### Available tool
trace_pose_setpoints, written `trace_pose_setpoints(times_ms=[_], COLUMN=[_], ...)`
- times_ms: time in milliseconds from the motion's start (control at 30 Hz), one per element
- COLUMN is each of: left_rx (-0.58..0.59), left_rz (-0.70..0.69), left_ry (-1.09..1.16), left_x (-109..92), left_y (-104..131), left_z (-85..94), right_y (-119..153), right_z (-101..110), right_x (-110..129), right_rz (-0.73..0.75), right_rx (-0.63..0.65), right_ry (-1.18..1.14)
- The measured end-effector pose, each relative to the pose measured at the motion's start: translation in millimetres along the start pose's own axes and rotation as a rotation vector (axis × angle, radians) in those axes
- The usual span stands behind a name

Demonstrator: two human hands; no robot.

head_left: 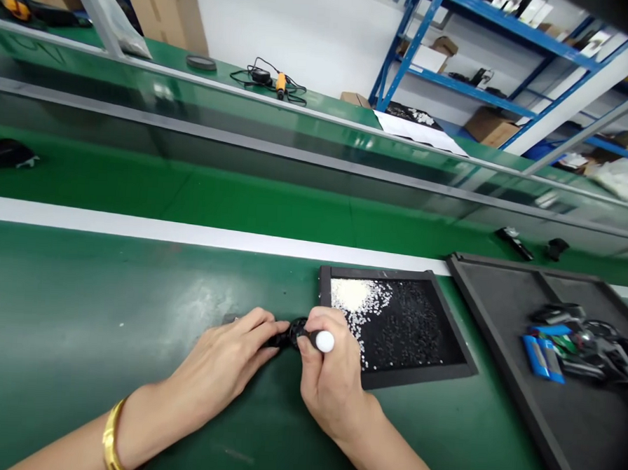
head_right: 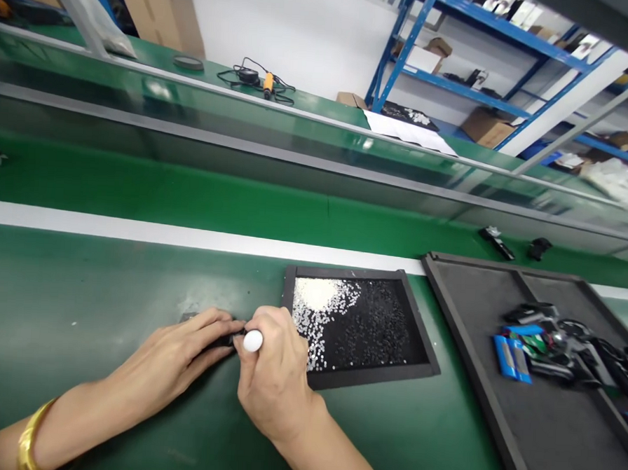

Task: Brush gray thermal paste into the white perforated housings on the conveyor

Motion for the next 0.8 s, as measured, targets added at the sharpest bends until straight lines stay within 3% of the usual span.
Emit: trace_pose_setpoints(times_ms=[300, 600, 800], left_rx=[0.005, 0.023, 0.029], left_rz=[0.008, 0.011, 0.006], left_ry=[-0.030, 0.010, 0.007], left_x=[-5, -8, -8], left_y=[-2, -3, -1], left_z=[4.9, 7.1, 4.0], right_y=[-5, -5, -1], right_z=[0, 3, 3], right_x=[-2, -6, -12], right_rz=[0.052, 0.045, 0.014], right_rx=[0.018, 0.122, 0.065], right_ry=[0.007, -0.018, -0.056])
Point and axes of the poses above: each hand's wrist, its own y-axis away from the middle knuckle, its own z-axis out of the back of the hand, x = y × z, the point moved 5 cm from there along -y, towards the middle knuckle, and after that the axes turned 12 degrees about -z, right-handed, at the moved point
